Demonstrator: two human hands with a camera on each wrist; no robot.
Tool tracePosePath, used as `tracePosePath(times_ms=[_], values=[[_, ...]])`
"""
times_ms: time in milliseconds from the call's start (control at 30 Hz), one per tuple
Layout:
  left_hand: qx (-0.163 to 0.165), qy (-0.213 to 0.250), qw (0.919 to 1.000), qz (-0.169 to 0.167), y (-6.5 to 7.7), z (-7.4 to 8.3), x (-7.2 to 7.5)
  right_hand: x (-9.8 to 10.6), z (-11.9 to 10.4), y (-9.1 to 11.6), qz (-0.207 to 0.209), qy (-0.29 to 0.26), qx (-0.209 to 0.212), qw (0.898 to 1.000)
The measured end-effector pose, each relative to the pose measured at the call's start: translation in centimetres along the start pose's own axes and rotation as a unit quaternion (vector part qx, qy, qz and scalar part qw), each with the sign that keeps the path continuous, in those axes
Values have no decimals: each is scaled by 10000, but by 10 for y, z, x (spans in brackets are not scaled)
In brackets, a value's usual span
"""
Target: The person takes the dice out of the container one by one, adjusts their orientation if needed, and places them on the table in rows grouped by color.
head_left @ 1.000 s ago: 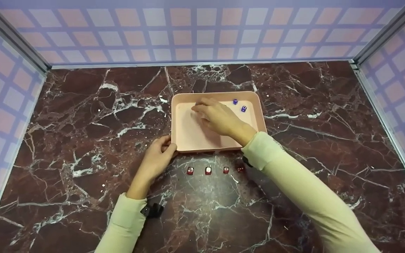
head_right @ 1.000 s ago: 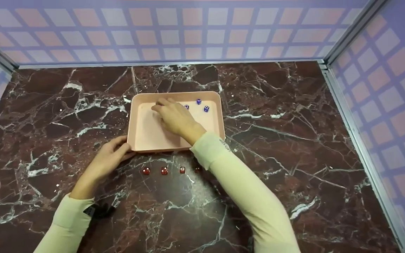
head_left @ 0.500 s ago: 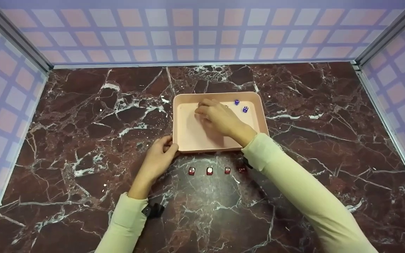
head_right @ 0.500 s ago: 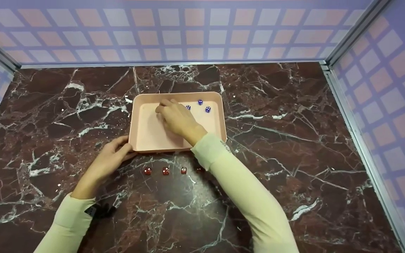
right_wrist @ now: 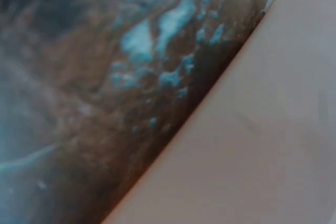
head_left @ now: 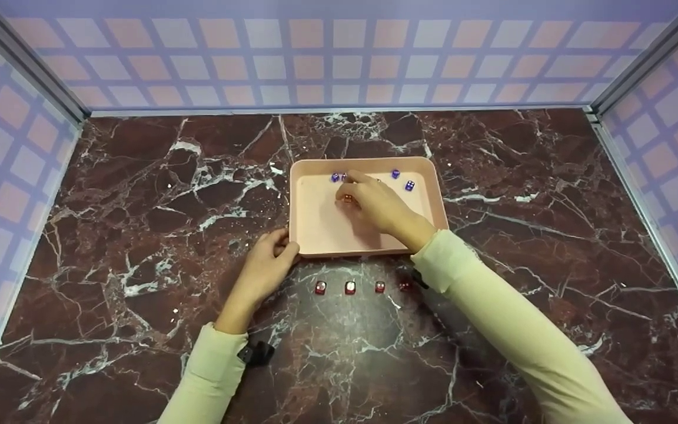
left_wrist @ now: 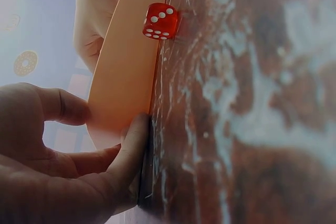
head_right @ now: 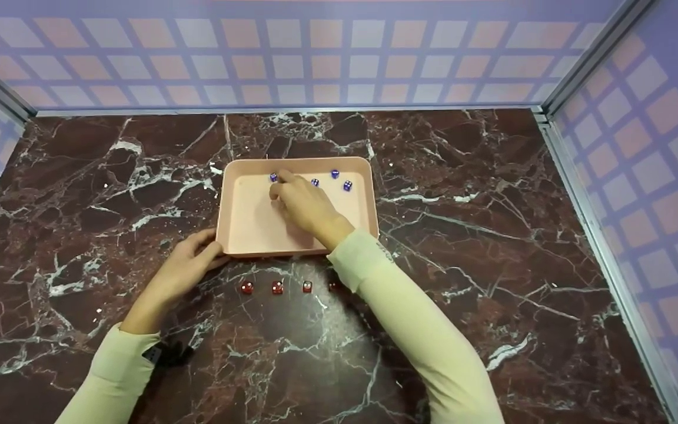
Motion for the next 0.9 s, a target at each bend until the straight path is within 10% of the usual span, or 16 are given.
tracePosePath(times_ms=[900], values=[[55,-12,10000,0,-1,-2,-1,21,-3,32,410,-280,331,9982]])
Point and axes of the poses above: each hand's wrist, its own y-axis away from the middle knuckle, its own x-axis out of the back of the hand, z = x × y, the point moved 8 cm from there along -y, towards the middle knuckle, and after that the axes turned 5 degrees about x, right-handed, at the moved point
